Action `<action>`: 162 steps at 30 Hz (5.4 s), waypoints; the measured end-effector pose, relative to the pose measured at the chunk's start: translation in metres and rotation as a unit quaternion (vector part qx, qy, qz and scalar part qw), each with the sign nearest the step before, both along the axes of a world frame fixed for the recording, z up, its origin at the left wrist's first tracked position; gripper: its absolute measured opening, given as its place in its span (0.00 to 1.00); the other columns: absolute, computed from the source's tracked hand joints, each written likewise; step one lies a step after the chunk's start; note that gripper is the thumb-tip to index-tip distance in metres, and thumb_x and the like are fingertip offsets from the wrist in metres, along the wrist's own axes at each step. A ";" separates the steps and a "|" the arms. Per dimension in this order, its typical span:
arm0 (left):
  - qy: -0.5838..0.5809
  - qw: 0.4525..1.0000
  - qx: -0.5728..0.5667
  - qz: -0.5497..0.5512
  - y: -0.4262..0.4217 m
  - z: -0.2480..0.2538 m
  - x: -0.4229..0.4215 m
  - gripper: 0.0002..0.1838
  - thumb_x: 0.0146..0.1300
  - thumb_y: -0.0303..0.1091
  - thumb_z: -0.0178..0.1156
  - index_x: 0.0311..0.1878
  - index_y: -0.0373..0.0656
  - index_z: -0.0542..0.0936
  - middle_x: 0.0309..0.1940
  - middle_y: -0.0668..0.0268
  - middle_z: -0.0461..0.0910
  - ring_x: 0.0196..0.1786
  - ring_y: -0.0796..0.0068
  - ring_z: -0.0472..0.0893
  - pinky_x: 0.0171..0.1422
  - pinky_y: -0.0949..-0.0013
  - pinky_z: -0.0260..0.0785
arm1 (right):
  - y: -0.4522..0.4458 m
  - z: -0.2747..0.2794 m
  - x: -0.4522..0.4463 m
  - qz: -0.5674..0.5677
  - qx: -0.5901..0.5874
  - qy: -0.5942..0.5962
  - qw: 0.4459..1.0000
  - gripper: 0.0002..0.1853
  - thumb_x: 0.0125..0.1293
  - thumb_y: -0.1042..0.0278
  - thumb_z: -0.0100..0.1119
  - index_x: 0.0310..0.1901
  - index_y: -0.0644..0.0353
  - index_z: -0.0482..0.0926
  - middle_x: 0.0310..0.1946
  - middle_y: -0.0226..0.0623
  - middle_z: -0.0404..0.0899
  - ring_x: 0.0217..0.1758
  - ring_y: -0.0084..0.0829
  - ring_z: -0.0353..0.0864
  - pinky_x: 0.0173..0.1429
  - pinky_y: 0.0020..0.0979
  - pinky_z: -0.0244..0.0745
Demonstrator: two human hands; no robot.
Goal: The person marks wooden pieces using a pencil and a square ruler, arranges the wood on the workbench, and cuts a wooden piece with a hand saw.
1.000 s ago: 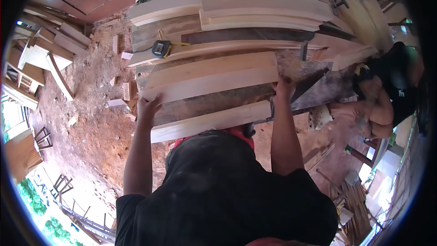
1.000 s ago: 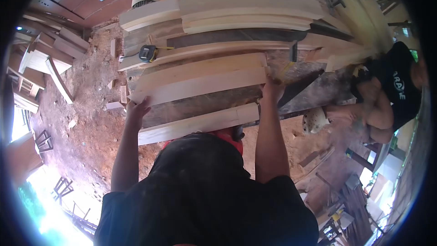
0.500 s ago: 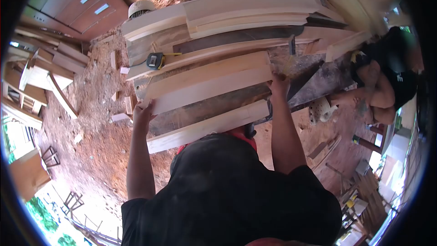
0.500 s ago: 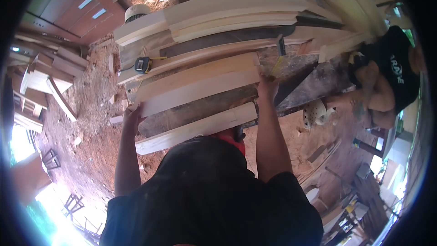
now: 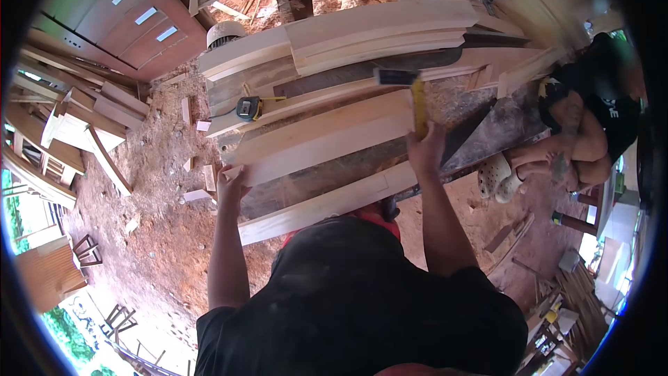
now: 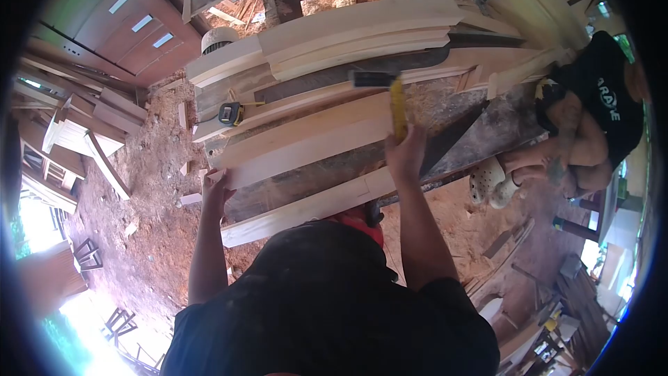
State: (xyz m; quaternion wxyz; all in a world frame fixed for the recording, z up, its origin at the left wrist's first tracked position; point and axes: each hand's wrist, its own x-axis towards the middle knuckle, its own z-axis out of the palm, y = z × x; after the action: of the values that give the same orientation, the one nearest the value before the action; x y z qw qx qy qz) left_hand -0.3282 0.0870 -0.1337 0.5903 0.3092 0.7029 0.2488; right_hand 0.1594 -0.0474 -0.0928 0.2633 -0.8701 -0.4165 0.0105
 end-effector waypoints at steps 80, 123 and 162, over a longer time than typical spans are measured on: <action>0.147 0.696 0.233 -0.664 -0.092 0.010 0.035 0.40 0.59 0.53 0.77 0.72 0.47 0.77 0.67 0.48 0.81 0.68 0.40 0.79 0.73 0.44 0.73 | -0.184 -0.041 -0.066 -0.163 -0.095 0.141 0.972 0.28 0.65 0.70 0.68 0.66 0.63 0.75 0.57 0.57 0.83 0.61 0.54 0.85 0.65 0.51 0.81; 0.192 0.570 0.443 -0.664 -0.089 -0.017 0.153 0.38 0.62 0.40 0.73 0.74 0.42 0.70 0.63 0.44 0.79 0.55 0.35 0.85 0.60 0.41 0.79 | -0.304 -0.031 -0.229 -0.145 -0.198 0.128 0.961 0.23 0.55 0.60 0.76 0.49 0.58 0.80 0.40 0.48 0.86 0.49 0.52 0.87 0.59 0.52 0.79; 0.271 0.513 0.469 -0.666 -0.133 -0.036 0.201 0.45 0.64 0.37 0.69 0.83 0.45 0.61 0.73 0.51 0.74 0.70 0.45 0.80 0.72 0.46 0.76 | -0.383 0.045 -0.566 -0.367 -0.093 0.170 0.910 0.23 0.50 0.60 0.78 0.47 0.58 0.82 0.35 0.48 0.86 0.41 0.54 0.88 0.47 0.55 0.83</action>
State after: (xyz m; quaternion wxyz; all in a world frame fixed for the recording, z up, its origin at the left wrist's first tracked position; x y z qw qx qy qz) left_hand -0.1267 -0.0458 -0.1696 0.1329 0.9710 0.1978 -0.0200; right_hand -0.4067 -0.4299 -0.0475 0.2337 -0.9671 -0.0142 0.0996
